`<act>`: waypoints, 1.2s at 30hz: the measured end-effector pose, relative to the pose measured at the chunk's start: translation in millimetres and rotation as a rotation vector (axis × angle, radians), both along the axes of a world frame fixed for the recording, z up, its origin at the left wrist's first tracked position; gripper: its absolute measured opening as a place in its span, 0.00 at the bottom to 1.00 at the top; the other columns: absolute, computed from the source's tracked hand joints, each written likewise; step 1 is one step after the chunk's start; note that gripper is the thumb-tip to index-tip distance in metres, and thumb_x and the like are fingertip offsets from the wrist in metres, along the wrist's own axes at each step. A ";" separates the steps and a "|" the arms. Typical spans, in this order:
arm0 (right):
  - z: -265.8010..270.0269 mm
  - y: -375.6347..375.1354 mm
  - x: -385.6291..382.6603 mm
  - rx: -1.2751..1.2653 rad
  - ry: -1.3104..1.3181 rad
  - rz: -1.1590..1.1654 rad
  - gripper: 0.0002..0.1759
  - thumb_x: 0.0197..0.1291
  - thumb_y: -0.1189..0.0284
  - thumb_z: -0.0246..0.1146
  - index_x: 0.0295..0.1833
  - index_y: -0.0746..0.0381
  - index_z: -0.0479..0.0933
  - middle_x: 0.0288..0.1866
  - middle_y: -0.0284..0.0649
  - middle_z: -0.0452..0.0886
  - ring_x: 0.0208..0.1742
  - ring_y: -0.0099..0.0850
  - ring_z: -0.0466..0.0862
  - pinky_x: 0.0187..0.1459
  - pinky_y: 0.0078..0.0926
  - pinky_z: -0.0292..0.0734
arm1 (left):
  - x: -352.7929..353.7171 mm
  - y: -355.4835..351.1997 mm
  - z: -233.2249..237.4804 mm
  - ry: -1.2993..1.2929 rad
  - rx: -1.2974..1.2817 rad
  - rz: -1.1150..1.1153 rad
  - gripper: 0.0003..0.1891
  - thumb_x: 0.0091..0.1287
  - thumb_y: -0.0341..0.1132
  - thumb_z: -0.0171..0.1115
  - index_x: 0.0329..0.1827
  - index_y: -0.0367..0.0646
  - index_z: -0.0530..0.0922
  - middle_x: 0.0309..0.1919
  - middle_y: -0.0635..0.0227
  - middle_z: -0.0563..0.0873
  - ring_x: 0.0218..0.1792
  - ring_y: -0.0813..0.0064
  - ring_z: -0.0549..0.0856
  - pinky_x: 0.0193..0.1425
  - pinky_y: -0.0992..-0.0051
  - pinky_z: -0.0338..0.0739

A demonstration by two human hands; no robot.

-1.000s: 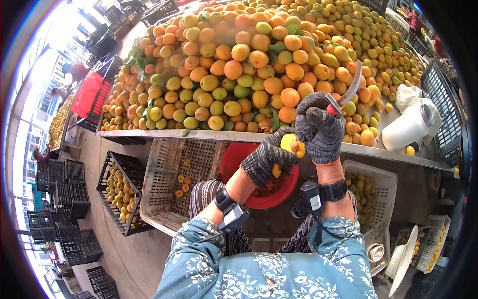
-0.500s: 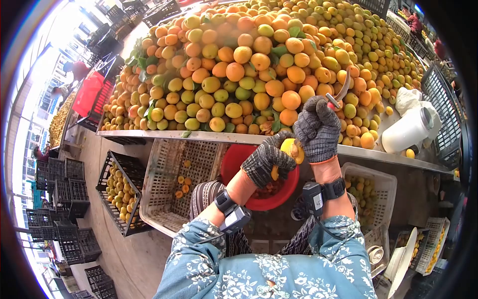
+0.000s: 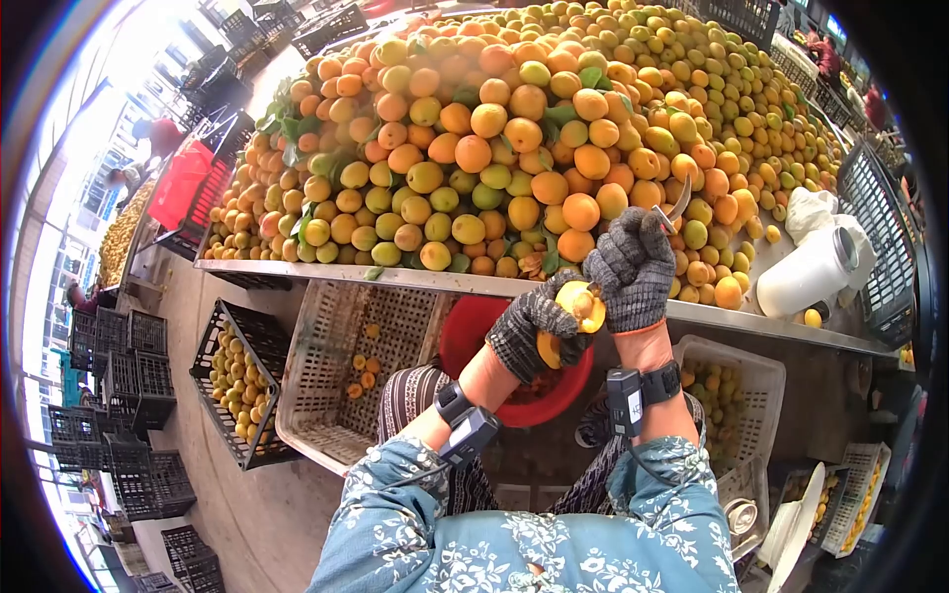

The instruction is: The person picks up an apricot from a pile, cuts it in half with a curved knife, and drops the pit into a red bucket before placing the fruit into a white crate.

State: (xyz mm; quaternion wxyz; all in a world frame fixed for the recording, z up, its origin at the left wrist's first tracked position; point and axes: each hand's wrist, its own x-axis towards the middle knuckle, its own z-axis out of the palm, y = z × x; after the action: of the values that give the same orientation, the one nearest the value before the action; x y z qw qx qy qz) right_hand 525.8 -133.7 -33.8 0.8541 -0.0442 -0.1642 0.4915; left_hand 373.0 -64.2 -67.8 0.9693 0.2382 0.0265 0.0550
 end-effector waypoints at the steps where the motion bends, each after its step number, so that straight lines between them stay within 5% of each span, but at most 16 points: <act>1: -0.7 -0.4 0.5 0.019 -0.018 -0.007 0.14 0.67 0.57 0.59 0.40 0.57 0.79 0.18 0.21 0.55 0.15 0.16 0.55 0.16 0.18 0.54 | -1.9 -5.2 9.4 0.080 0.470 0.132 0.25 0.59 0.26 0.63 0.61 0.38 0.71 0.47 0.67 0.82 0.47 0.75 0.82 0.51 0.77 0.78; 2: -0.4 -1.0 0.8 0.019 -0.018 -0.008 0.14 0.67 0.57 0.59 0.40 0.57 0.79 0.18 0.21 0.55 0.15 0.16 0.55 0.16 0.18 0.54 | -2.9 -8.6 15.4 0.161 0.938 0.263 0.24 0.60 0.27 0.62 0.61 0.39 0.71 0.48 0.68 0.82 0.47 0.75 0.82 0.52 0.76 0.78; 6: -2.2 -3.3 1.1 0.017 0.013 -0.003 0.14 0.67 0.57 0.59 0.41 0.57 0.79 0.17 0.21 0.55 0.15 0.16 0.55 0.16 0.19 0.54 | -1.1 -11.5 17.2 0.257 1.186 0.272 0.24 0.59 0.28 0.64 0.60 0.39 0.72 0.48 0.68 0.83 0.48 0.75 0.82 0.53 0.76 0.78; 8: -2.2 -2.2 1.5 0.024 0.022 0.000 0.14 0.67 0.57 0.59 0.41 0.56 0.79 0.17 0.21 0.54 0.15 0.17 0.55 0.16 0.19 0.54 | -0.9 -10.3 7.9 0.098 0.457 0.209 0.25 0.56 0.30 0.67 0.59 0.38 0.72 0.48 0.68 0.83 0.48 0.75 0.82 0.52 0.77 0.77; 12: 12.7 -5.4 -6.0 -0.046 -0.089 -0.066 0.12 0.65 0.60 0.62 0.42 0.58 0.78 0.17 0.23 0.56 0.14 0.18 0.56 0.15 0.20 0.54 | 6.2 2.2 1.8 0.061 0.109 0.018 0.26 0.54 0.28 0.68 0.58 0.37 0.72 0.47 0.68 0.83 0.44 0.77 0.80 0.49 0.78 0.77; 14: 24.7 -10.9 -11.8 -0.151 -0.288 -0.140 0.10 0.61 0.68 0.65 0.40 0.64 0.77 0.17 0.32 0.70 0.12 0.23 0.65 0.15 0.20 0.62 | 1.8 5.8 16.5 -0.010 1.447 0.343 0.25 0.54 0.26 0.67 0.57 0.37 0.73 0.46 0.69 0.82 0.41 0.81 0.78 0.44 0.79 0.76; 15: 21.4 -10.5 -11.8 -0.170 -0.382 -0.164 0.10 0.64 0.67 0.63 0.43 0.63 0.76 0.17 0.28 0.62 0.13 0.21 0.59 0.14 0.21 0.56 | -0.1 1.6 30.4 0.265 0.860 0.152 0.26 0.51 0.24 0.67 0.56 0.36 0.74 0.42 0.71 0.82 0.39 0.83 0.78 0.42 0.81 0.75; 18: 12.3 -9.8 -10.7 -0.233 -0.438 -0.189 0.10 0.64 0.67 0.63 0.43 0.63 0.76 0.16 0.29 0.63 0.12 0.21 0.60 0.14 0.21 0.56 | 3.2 3.2 25.5 0.326 0.720 0.136 0.26 0.49 0.25 0.69 0.55 0.37 0.74 0.38 0.72 0.81 0.38 0.83 0.78 0.42 0.80 0.76; 19: 12.5 -8.5 -11.5 -0.254 -0.459 -0.228 0.10 0.64 0.67 0.63 0.43 0.62 0.76 0.16 0.29 0.63 0.12 0.21 0.60 0.13 0.20 0.56 | 1.4 2.0 34.4 0.370 0.483 0.067 0.28 0.49 0.26 0.70 0.56 0.38 0.74 0.37 0.71 0.82 0.38 0.81 0.78 0.41 0.80 0.77; 23: 19.1 -8.2 -14.3 -0.271 -0.221 -0.213 0.08 0.61 0.69 0.65 0.38 0.62 0.77 0.15 0.30 0.67 0.11 0.21 0.65 0.12 0.20 0.60 | 7.7 -6.3 33.9 0.359 0.802 0.107 0.28 0.51 0.27 0.71 0.58 0.39 0.74 0.40 0.70 0.82 0.41 0.79 0.79 0.45 0.78 0.78; 25: 17.0 -7.1 -15.0 -0.286 -0.206 -0.199 0.07 0.61 0.69 0.65 0.37 0.61 0.77 0.15 0.29 0.67 0.11 0.21 0.65 0.12 0.19 0.59 | 12.2 -9.6 25.1 0.291 1.042 0.297 0.30 0.41 0.25 0.75 0.52 0.39 0.75 0.40 0.67 0.83 0.43 0.77 0.80 0.49 0.75 0.78; 28: 18.1 -6.5 -17.6 -0.321 -0.170 -0.173 0.07 0.60 0.69 0.66 0.36 0.60 0.77 0.14 0.28 0.66 0.10 0.20 0.63 0.11 0.19 0.58 | 13.2 -6.8 21.2 0.324 1.074 0.273 0.32 0.38 0.26 0.76 0.51 0.39 0.76 0.42 0.67 0.83 0.45 0.74 0.80 0.52 0.72 0.77; 31: 12.0 -7.0 -18.1 -0.360 -0.159 -0.163 0.08 0.62 0.66 0.65 0.37 0.60 0.78 0.15 0.26 0.64 0.11 0.19 0.62 0.11 0.19 0.56 | 8.3 -6.0 24.2 0.299 1.176 0.235 0.26 0.51 0.27 0.71 0.55 0.38 0.76 0.44 0.70 0.83 0.45 0.80 0.78 0.51 0.75 0.76; 36: 4.7 -5.7 -17.4 -0.424 -0.127 -0.178 0.10 0.62 0.64 0.64 0.36 0.60 0.78 0.16 0.26 0.62 0.12 0.19 0.61 0.12 0.20 0.55 | 8.5 -11.4 22.1 0.357 1.287 0.310 0.24 0.49 0.28 0.70 0.53 0.40 0.77 0.40 0.65 0.84 0.42 0.77 0.80 0.49 0.73 0.76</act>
State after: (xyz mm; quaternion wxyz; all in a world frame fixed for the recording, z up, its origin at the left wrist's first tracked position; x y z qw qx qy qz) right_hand 508.4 -139.4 -29.1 0.8537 -0.2677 -0.1063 0.4339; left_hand 381.5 -75.6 -45.8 0.5966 0.7656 0.1819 0.1577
